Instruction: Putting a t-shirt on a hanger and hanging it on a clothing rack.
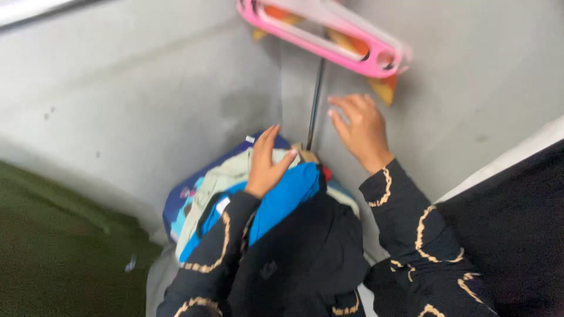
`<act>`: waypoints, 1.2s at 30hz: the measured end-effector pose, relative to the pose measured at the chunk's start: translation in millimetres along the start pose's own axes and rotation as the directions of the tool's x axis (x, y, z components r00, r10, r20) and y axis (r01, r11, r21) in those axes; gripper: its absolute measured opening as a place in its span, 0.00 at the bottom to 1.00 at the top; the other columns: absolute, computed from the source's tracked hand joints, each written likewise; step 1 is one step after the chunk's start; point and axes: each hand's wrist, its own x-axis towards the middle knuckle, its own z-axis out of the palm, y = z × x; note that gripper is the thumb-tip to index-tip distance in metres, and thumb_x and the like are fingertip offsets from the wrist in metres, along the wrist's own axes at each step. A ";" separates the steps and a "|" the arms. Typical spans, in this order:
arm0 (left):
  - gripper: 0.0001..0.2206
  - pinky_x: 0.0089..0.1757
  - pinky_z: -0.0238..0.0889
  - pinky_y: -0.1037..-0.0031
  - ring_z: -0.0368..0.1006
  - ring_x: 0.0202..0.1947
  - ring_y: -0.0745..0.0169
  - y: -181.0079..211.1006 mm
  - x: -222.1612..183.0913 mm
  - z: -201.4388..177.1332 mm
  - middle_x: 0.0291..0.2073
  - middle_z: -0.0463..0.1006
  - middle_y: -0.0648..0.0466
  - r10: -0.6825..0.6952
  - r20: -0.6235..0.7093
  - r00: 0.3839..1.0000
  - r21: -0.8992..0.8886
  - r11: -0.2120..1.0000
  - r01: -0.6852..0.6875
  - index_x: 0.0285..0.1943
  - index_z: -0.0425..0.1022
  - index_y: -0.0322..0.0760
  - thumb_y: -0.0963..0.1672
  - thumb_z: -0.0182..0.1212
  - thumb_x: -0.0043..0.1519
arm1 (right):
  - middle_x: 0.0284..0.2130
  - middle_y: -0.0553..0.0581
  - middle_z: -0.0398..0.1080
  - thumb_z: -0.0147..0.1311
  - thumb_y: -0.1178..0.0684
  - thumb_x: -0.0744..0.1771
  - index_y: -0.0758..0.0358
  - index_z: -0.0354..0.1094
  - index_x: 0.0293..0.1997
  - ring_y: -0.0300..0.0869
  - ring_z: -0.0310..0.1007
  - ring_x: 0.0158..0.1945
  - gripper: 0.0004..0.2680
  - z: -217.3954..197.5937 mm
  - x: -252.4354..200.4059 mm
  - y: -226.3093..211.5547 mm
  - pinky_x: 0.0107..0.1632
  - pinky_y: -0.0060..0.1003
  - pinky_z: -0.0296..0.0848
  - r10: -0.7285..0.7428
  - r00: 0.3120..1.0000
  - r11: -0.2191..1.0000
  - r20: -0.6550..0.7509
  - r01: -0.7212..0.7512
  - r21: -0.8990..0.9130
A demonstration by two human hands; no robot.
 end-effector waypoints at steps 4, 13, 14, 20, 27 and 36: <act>0.39 0.64 0.54 0.60 0.61 0.70 0.49 2.2 139.4 76.3 0.70 0.64 0.44 -0.363 0.282 0.888 -0.723 0.528 0.445 0.74 0.60 0.33 0.56 0.64 0.57 | 0.39 0.57 0.69 0.63 0.57 0.67 0.60 0.76 0.48 0.53 0.69 0.48 0.06 -38.1 79.4 17.4 0.52 0.48 0.69 -0.174 0.979 0.954 -0.110 0.140 -0.266; 0.42 0.63 0.53 0.61 0.61 0.67 0.48 17.1 231.4 121.4 0.70 0.62 0.44 -0.418 0.502 0.757 -0.848 -0.068 0.525 0.74 0.57 0.33 0.60 0.57 0.57 | 0.39 0.56 0.67 0.65 0.54 0.64 0.60 0.73 0.49 0.50 0.69 0.44 0.11 -25.2 125.7 69.8 0.43 0.45 0.70 -0.273 0.960 0.849 0.067 0.273 -0.453; 0.42 0.63 0.53 0.61 0.61 0.67 0.48 20.7 230.1 120.1 0.70 0.62 0.44 -0.419 0.501 0.757 -0.849 -0.069 0.524 0.74 0.57 0.33 0.60 0.57 0.57 | 0.39 0.56 0.67 0.65 0.54 0.64 0.60 0.73 0.49 0.50 0.69 0.44 0.11 -23.9 126.3 71.4 0.43 0.45 0.70 -0.274 0.959 0.848 0.068 0.274 -0.453; 0.37 0.60 0.61 0.61 0.64 0.62 0.48 42.1 231.2 106.3 0.61 0.66 0.45 -0.483 0.456 0.747 -0.885 -0.160 0.437 0.70 0.61 0.33 0.57 0.58 0.57 | 0.38 0.57 0.65 0.62 0.55 0.66 0.61 0.69 0.44 0.50 0.69 0.44 0.06 -20.5 134.6 66.1 0.42 0.45 0.71 -0.277 0.959 0.810 0.060 0.267 -0.522; 0.35 0.61 0.61 0.60 0.65 0.62 0.48 61.7 237.4 92.3 0.63 0.64 0.44 -0.434 0.471 0.768 -0.881 -0.202 0.427 0.70 0.58 0.30 0.55 0.58 0.59 | 0.41 0.61 0.65 0.58 0.56 0.68 0.63 0.68 0.48 0.53 0.74 0.37 0.06 -54.4 145.4 54.6 0.38 0.45 0.74 -0.245 0.967 0.818 0.064 0.242 -0.522; 0.38 0.62 0.53 0.58 0.57 0.65 0.43 31.8 181.8 67.0 0.71 0.59 0.35 -0.323 0.073 0.944 -0.693 0.664 0.281 0.76 0.53 0.28 0.52 0.64 0.62 | 0.44 0.59 0.65 0.60 0.54 0.69 0.61 0.70 0.58 0.52 0.75 0.34 0.12 -111.8 118.4 38.8 0.36 0.43 0.75 -0.283 0.932 0.762 0.226 0.362 -0.538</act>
